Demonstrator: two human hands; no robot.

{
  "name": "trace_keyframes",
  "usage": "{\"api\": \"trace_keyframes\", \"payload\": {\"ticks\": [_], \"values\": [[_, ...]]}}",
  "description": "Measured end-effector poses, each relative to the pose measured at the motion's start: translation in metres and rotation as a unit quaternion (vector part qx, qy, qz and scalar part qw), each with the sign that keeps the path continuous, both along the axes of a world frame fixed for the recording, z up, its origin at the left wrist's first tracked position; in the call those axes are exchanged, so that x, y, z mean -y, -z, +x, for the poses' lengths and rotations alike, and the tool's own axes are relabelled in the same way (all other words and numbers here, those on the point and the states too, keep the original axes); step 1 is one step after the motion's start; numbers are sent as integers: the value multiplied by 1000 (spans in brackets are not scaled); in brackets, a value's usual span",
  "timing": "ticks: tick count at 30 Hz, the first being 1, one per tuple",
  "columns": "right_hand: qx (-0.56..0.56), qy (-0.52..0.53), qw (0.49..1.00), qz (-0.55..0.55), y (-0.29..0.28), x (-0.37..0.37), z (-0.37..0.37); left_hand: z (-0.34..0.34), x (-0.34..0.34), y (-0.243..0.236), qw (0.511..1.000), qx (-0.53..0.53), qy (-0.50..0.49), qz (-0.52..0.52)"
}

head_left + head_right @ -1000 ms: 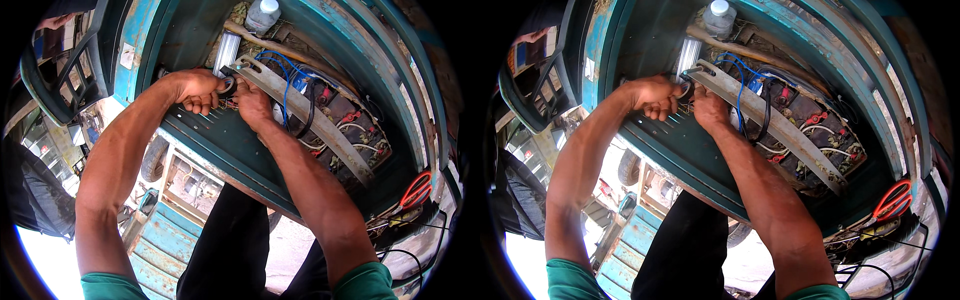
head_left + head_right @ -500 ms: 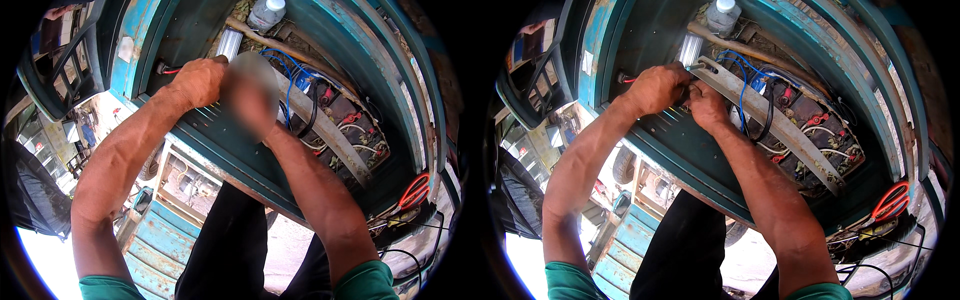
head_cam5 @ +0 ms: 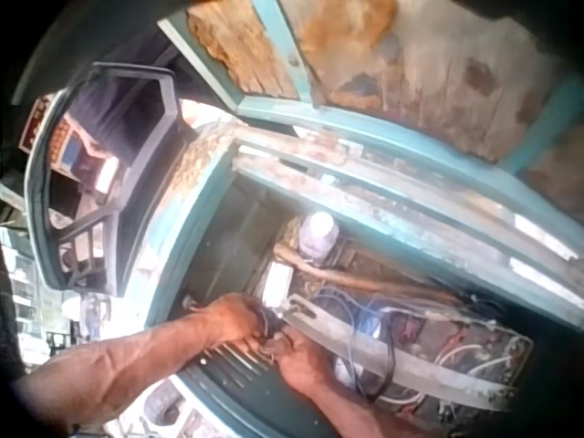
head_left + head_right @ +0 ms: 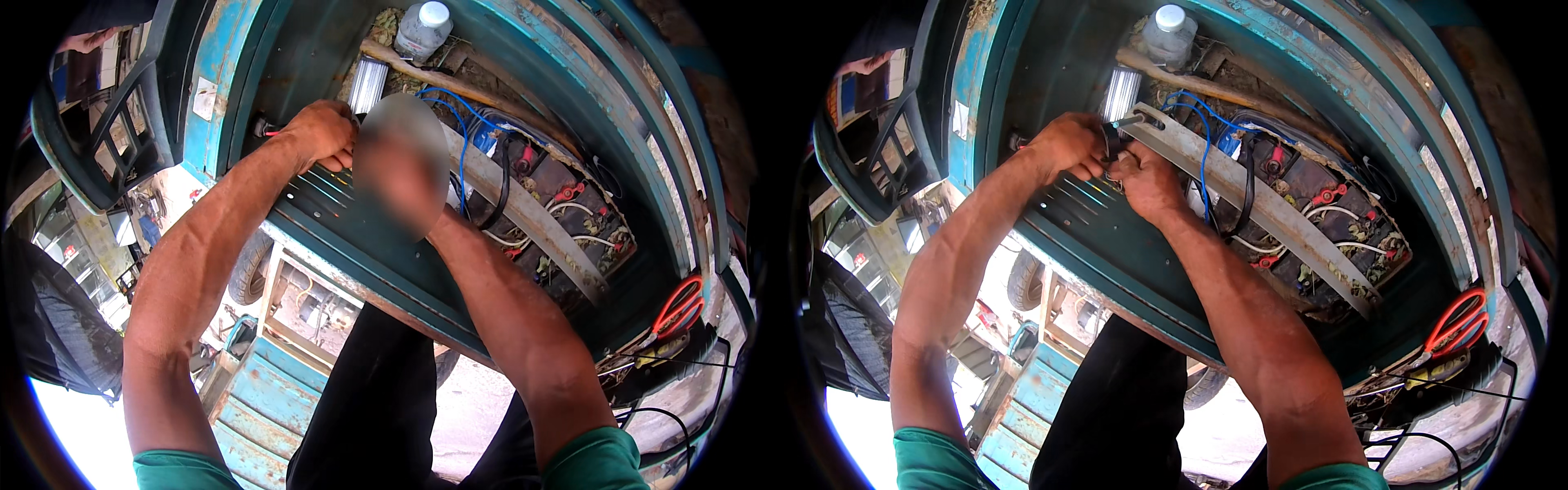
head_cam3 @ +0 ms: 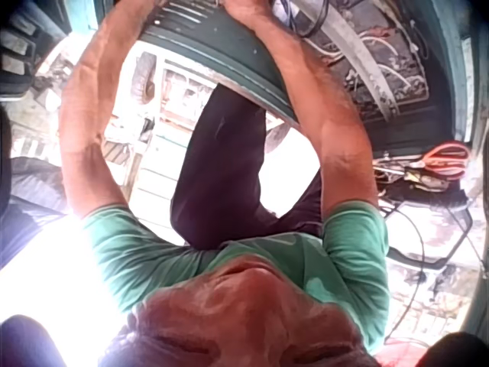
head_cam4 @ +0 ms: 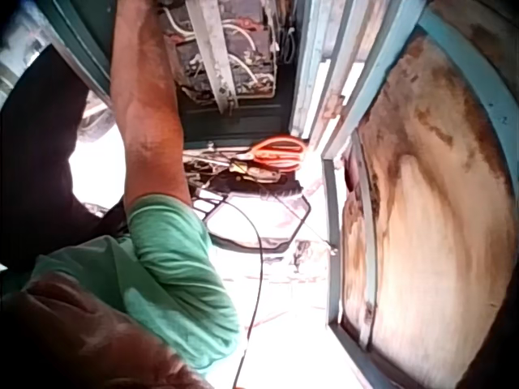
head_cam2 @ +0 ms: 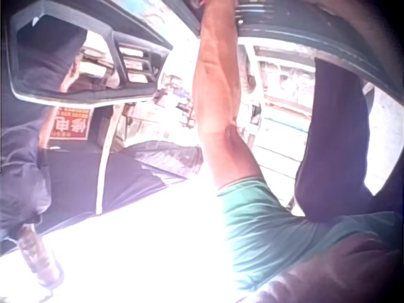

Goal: The person repairs the electrical system of a teal three-wheeled vehicle. They open the seat compartment, retrieve a multimeter and gloves, and use electrical tape to wrap and secure wires inside the battery area.

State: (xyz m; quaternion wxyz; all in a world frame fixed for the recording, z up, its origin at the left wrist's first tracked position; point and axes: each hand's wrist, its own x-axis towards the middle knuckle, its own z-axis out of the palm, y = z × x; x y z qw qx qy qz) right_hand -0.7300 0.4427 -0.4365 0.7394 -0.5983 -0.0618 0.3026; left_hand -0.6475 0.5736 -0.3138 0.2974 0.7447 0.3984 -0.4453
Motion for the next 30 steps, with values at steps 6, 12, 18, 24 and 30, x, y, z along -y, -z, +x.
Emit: {"api": "trace_keyframes", "payload": {"ticks": [6,12,18,24,30], "values": [[-11,-2,1000,-10,34,-15,-12,6,1,3,1000,-15,-21,5],[-56,-11,998,23,11,-5,-5,2,-5,5,997,-40,-71,9],[54,1,997,-52,-2,5,-1,15,11,-6,979,-15,171,106],[72,-36,995,-59,-1,9,4,-19,-4,-3,873,306,379,41],[-235,-52,971,1,-26,8,18,-19,-10,-7,891,238,387,-17]]}}
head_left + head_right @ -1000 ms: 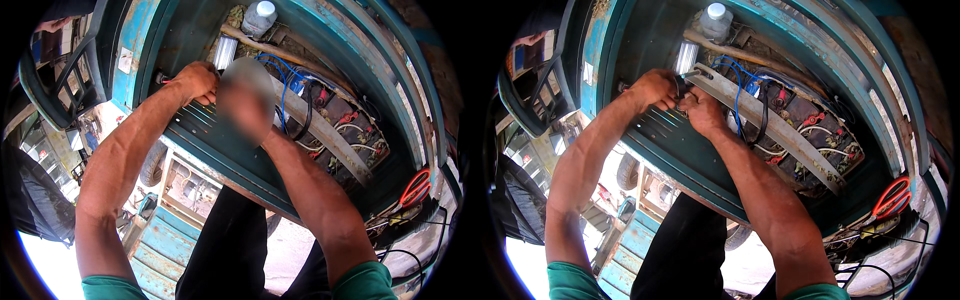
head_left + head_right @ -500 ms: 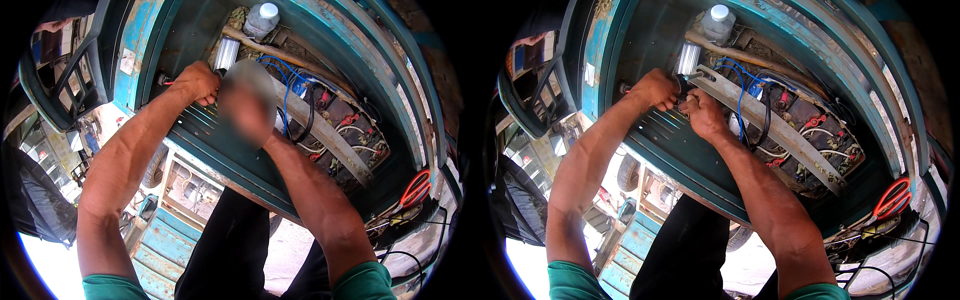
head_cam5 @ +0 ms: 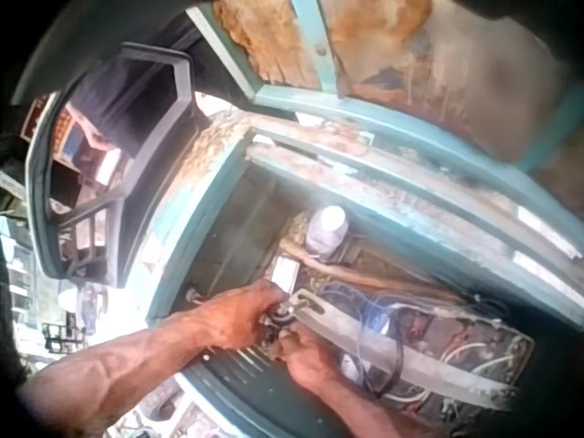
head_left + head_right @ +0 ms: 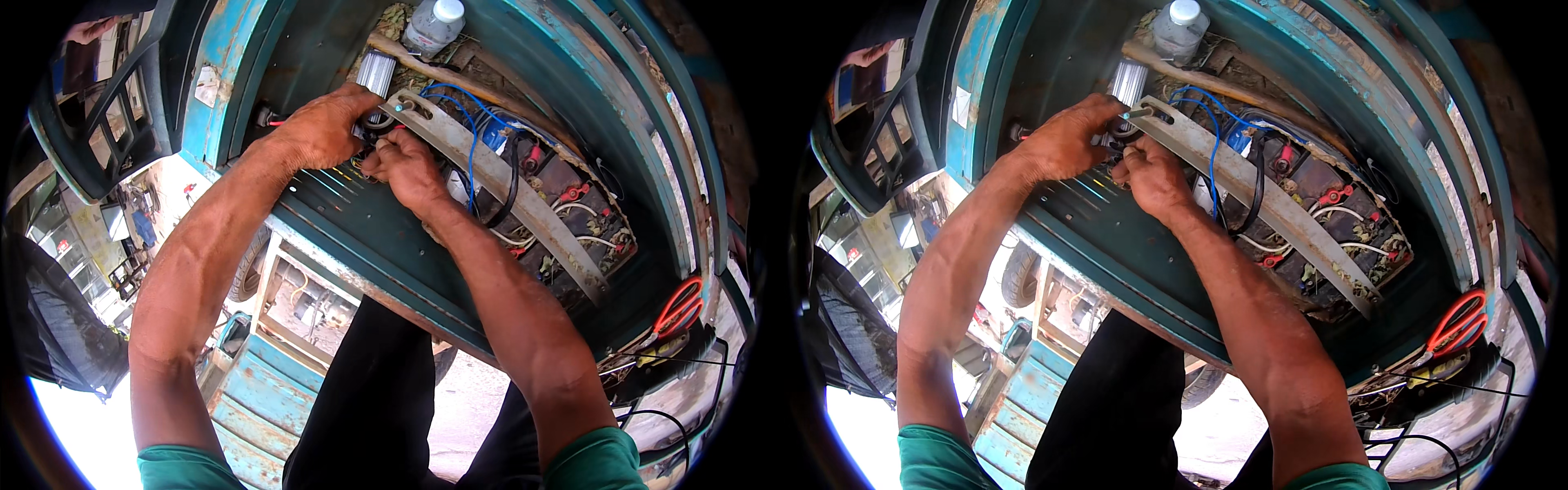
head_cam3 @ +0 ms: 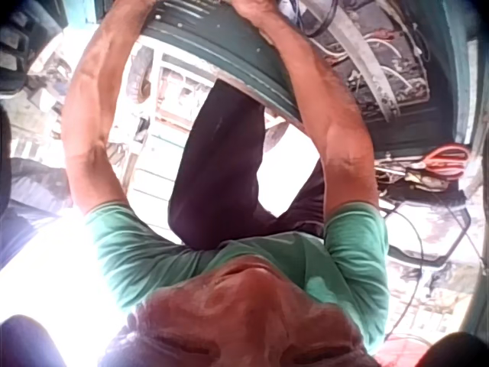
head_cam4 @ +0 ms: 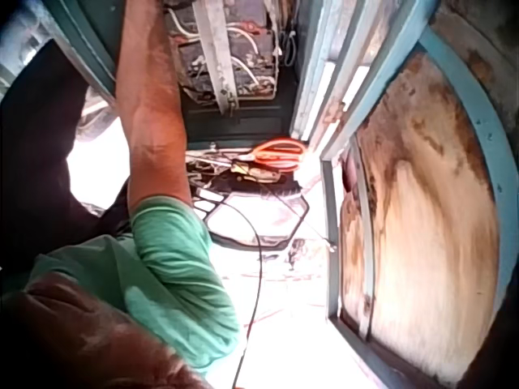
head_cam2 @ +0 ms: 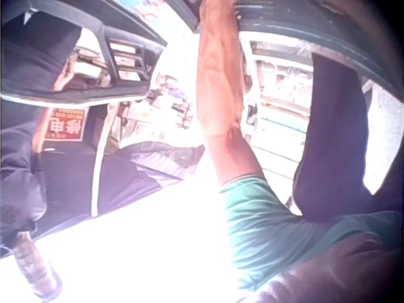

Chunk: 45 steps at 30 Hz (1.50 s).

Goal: The person repairs the electrical system of a teal three-wheeled vehicle. They open the seat compartment, retrieve a multimeter and gloves, and use electrical tape to wrap and secure wires inside the battery area.

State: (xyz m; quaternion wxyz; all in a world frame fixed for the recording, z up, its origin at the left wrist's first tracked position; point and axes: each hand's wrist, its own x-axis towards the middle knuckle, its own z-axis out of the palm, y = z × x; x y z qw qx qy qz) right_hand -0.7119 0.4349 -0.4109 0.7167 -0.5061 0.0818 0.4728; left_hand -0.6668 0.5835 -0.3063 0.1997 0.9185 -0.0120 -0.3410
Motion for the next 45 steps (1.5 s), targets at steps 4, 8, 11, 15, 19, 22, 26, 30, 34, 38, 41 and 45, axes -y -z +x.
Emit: {"api": "trace_keyframes", "payload": {"ticks": [4,8,11,15,19,22,26,30,34,38,41,45], "values": [[2,-11,1000,-4,-2,3,4,10,0,1,999,-20,29,32],[-11,-10,1000,1,0,3,3,6,-4,8,996,-37,61,51],[-77,24,996,30,-6,1,3,8,-1,1,991,-47,71,107],[42,65,997,1,0,-3,-7,12,4,0,983,-73,69,156],[95,58,992,-57,7,-4,-6,14,9,-3,982,-75,54,164],[69,88,992,-60,1,-6,-2,18,12,-4,978,-126,16,164],[41,104,992,-53,-2,-8,0,11,5,3,981,-151,-33,118],[214,55,967,-127,27,-13,-8,16,8,-4,979,-175,-22,101],[292,39,939,-176,21,-6,-10,23,10,-12,954,-268,-127,42],[339,8,912,-230,15,-5,-10,13,6,-8,915,-293,-273,-38],[241,32,962,-126,10,-3,-8,12,6,-9,897,-294,-325,-53],[377,1,916,-140,27,-5,-15,18,9,-12,925,-297,-237,-22]]}}
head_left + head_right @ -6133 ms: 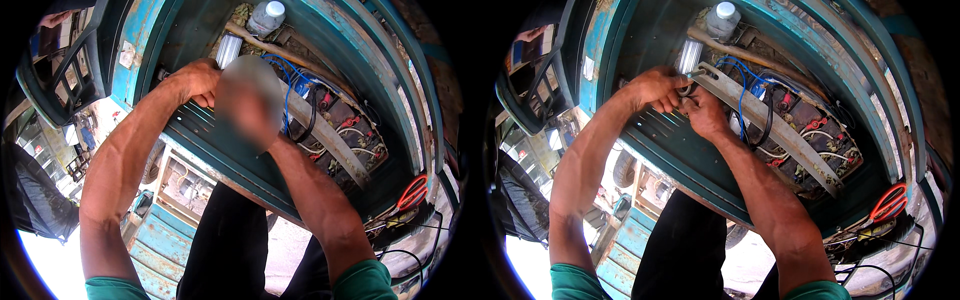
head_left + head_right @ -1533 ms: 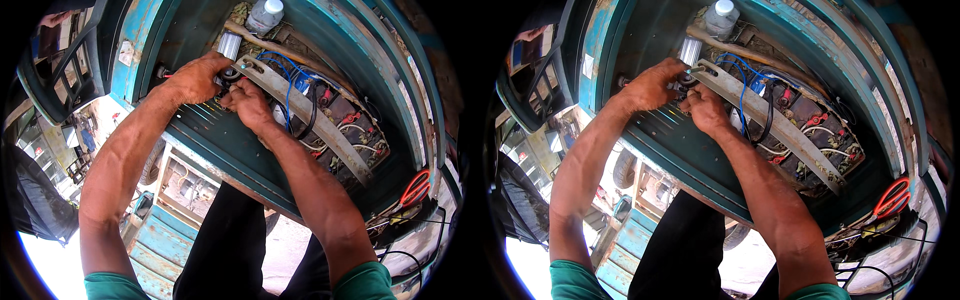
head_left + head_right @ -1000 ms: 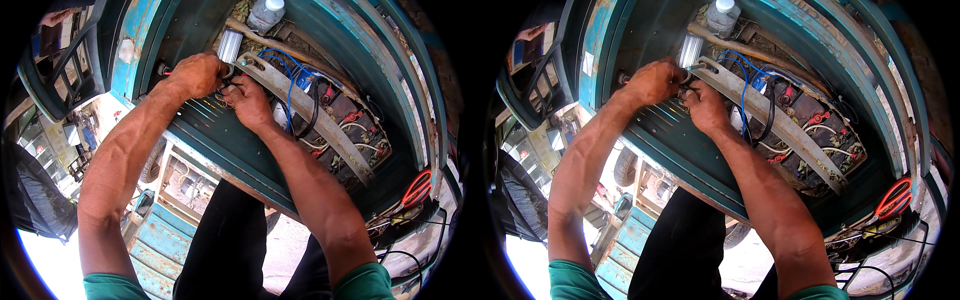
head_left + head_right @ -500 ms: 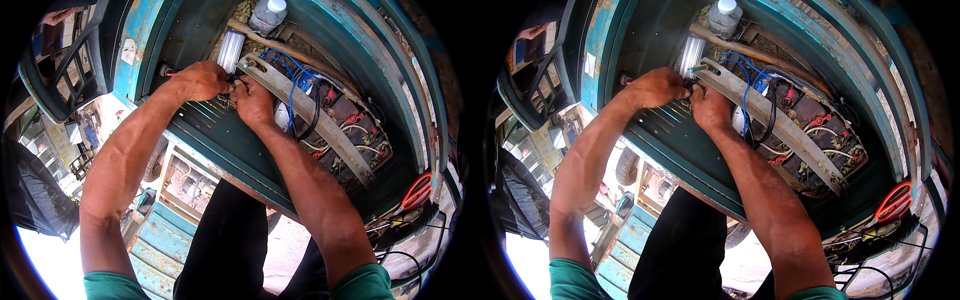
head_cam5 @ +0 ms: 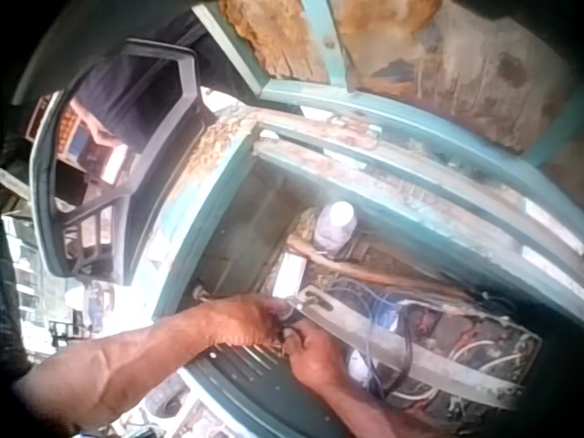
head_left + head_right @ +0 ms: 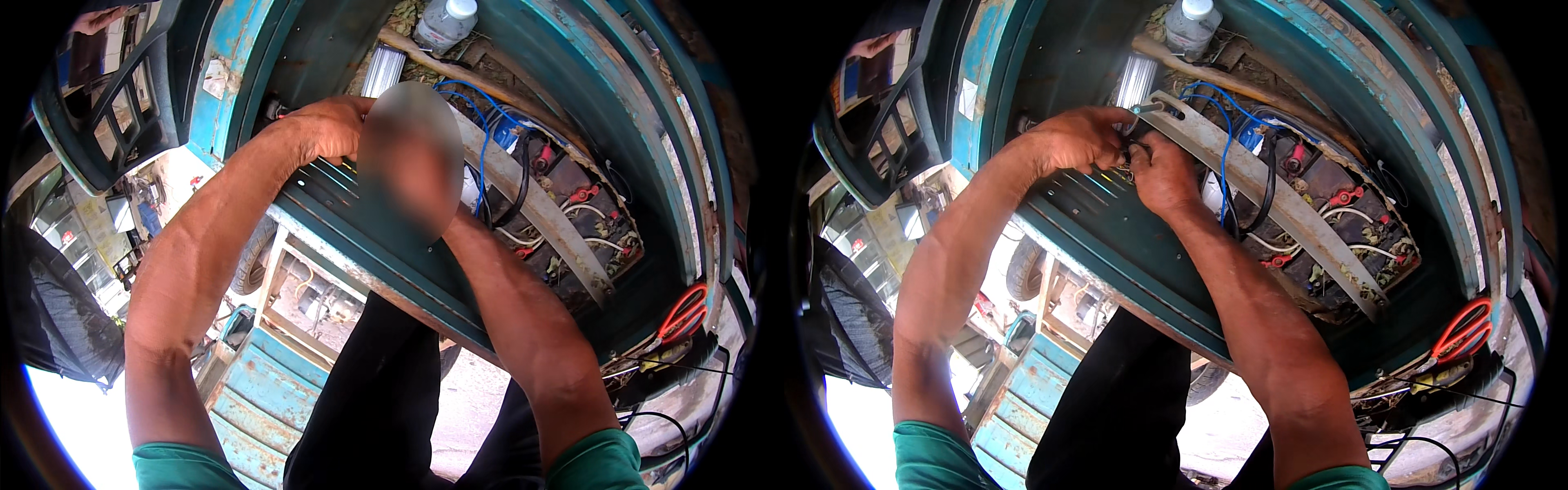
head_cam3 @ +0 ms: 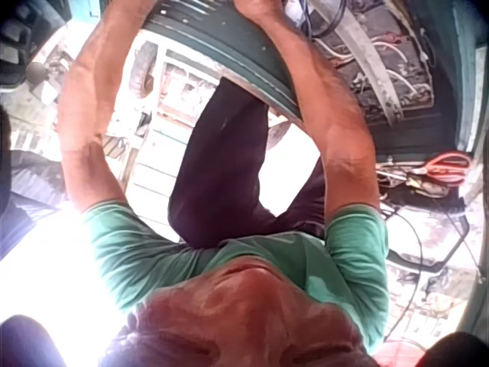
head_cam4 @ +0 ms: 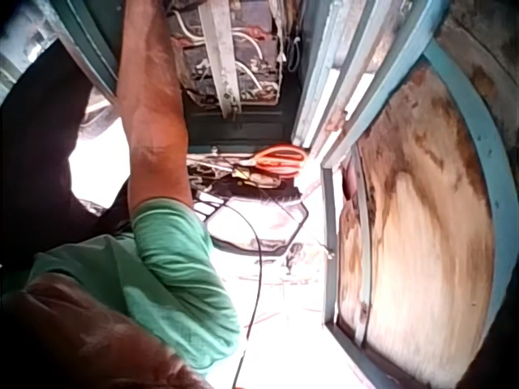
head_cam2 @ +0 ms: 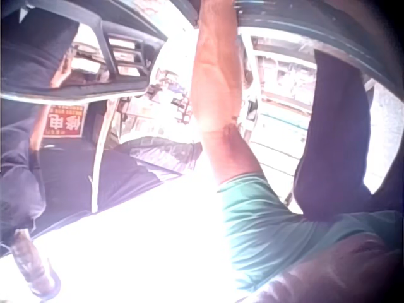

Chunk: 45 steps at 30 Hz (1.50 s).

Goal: The person repairs the electrical system of a teal three-wheeled vehicle. They open the seat compartment, retrieve a multimeter and gloves, and use electrical tape to wrap and secure wires inside the battery area.

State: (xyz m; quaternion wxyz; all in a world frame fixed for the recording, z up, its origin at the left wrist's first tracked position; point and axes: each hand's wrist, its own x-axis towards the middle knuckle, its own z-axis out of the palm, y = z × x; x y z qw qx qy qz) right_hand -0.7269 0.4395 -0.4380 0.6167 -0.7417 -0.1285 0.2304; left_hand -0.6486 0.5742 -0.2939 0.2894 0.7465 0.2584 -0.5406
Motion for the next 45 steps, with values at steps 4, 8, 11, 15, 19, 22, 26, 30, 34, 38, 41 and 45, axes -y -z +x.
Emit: {"api": "trace_keyframes", "payload": {"ticks": [4,8,11,15,19,22,26,30,34,38,41,45], "values": [[43,53,998,13,8,-5,-10,-7,-9,13,976,108,184,32],[52,78,995,12,14,-4,-12,-3,-4,11,979,105,164,66],[-23,48,998,24,4,-1,-9,-8,-12,19,977,99,169,86],[-141,25,989,32,8,-4,-4,-5,-7,20,991,11,106,83],[-33,21,999,-31,35,-14,-7,4,5,6,996,-31,34,77],[18,-6,998,-61,30,-9,-10,3,0,3,996,-33,-75,31],[-52,13,998,27,28,-11,-10,6,-1,-1,966,-41,-252,-37],[-147,21,982,117,24,-8,-10,9,14,-13,961,-32,-272,-37],[-159,11,981,109,25,-5,-10,7,10,-7,998,-24,-54,17],[-41,49,995,74,29,-7,-11,9,10,-7,995,-19,63,73],[-69,59,994,69,11,-6,-10,-2,-2,7,986,-8,137,97],[-98,71,992,33,6,-3,-6,-6,-10,19,963,1,248,104]]}}
